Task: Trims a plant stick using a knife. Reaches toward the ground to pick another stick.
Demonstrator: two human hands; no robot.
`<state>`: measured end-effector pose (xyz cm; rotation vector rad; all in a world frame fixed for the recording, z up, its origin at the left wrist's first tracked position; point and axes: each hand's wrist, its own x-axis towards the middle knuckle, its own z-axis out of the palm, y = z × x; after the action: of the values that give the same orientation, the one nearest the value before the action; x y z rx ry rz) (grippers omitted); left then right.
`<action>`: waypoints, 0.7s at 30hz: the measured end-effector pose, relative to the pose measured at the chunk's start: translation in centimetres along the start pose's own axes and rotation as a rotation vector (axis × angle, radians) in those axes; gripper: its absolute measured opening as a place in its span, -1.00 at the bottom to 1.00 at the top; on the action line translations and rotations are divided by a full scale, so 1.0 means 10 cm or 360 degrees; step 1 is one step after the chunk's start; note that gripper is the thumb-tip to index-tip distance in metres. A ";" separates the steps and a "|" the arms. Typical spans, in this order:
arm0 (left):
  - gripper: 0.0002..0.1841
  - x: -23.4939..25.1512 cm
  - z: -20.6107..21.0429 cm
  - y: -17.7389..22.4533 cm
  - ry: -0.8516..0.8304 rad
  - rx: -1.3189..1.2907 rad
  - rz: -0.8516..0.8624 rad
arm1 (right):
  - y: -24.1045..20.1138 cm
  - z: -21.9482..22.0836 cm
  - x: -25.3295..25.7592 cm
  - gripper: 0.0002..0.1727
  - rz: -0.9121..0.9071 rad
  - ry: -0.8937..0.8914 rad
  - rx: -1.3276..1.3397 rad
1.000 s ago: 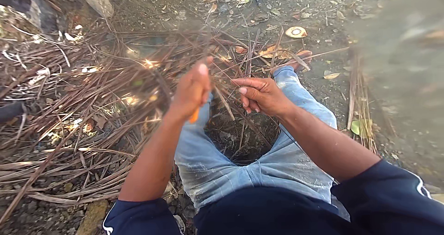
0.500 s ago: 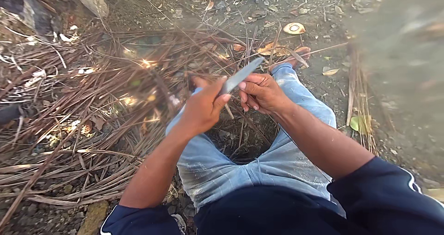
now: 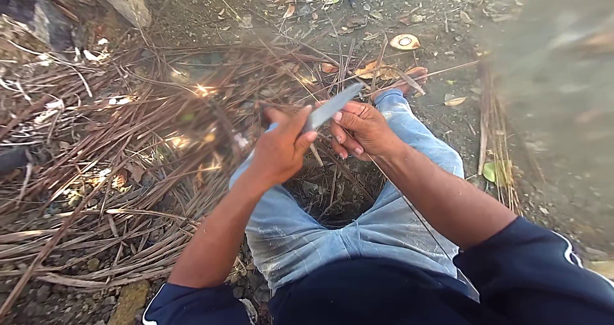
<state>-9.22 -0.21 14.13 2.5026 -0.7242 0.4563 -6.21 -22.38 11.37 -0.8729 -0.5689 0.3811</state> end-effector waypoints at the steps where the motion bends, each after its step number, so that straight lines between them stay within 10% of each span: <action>1: -0.44 0.02 -0.05 -0.03 0.0007 -0.0047 -0.0063 | 0.00 0.00 -0.02 -0.63 0.0024 0.0013 0.0002; 10: -0.46 0.19 -0.28 -0.35 0.0024 -0.0227 -0.0337 | -0.03 -0.03 -0.03 -0.58 0.0091 -0.0032 0.0057; 15: -0.42 0.10 -0.02 -0.09 0.0088 -0.0019 0.0109 | 0.04 -0.03 0.00 -0.71 0.0075 -0.0080 0.0310; 21: -0.43 0.14 -0.14 -0.23 0.0094 -0.0011 -0.0039 | -0.03 -0.08 -0.03 -0.58 0.0094 -0.0090 0.0114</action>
<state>-7.04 1.67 15.11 2.4779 -0.6701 0.5158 -5.98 -23.23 11.12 -0.8137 -0.5791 0.4780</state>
